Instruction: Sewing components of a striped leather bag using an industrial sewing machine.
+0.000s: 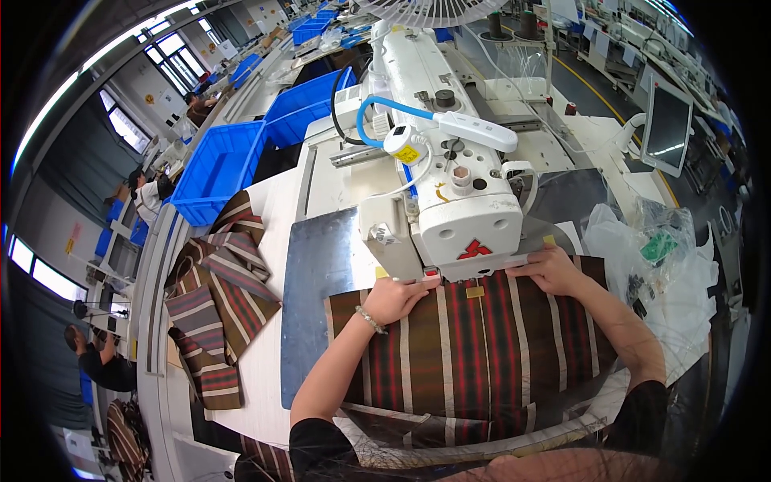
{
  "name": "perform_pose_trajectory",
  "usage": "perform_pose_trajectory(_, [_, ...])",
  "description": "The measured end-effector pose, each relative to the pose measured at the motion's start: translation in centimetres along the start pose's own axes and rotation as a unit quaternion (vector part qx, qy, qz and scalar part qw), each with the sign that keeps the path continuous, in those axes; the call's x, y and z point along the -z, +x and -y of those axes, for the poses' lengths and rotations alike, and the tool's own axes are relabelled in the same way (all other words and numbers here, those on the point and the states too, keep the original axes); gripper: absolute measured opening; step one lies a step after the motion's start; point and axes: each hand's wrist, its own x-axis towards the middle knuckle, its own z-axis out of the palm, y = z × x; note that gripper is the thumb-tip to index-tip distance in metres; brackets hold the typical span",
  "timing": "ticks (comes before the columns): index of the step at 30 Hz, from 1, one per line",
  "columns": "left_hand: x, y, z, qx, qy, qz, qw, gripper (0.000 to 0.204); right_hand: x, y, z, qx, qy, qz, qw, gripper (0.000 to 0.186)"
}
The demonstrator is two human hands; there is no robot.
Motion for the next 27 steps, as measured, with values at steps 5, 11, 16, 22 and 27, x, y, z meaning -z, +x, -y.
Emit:
perform_pose_trajectory(5, [-0.07, -0.14, 0.18, 0.003, 0.000, 0.010, 1.000, 0.022, 0.39, 0.10, 0.34, -0.028, 0.004, 0.039, 0.999, 0.047])
perform_pose_trajectory(11, [-0.41, -0.31, 0.46, 0.000, -0.016, 0.001, 1.000, 0.023, 0.13, 0.10, 0.22, -0.009, 0.003, 0.011, 1.000, 0.047])
perform_pose_trajectory(16, [-0.28, -0.25, 0.32, 0.003, -0.003, 0.011, 1.000, 0.023, 0.16, 0.03, 0.05, 0.002, -0.023, 0.021, 1.000, 0.047])
perform_pose_trajectory(22, [-0.74, -0.69, 1.04, -0.031, 0.045, 0.009, 0.998, 0.033, -0.09, 0.06, 0.19, 0.000, -0.013, 0.008, 1.000, 0.046])
perform_pose_trajectory(27, [-0.27, -0.46, 0.16, 0.003, 0.045, 0.035, 0.998, 0.024, 0.07, 0.16, 0.26, 0.013, -0.009, -0.006, 1.000, 0.048])
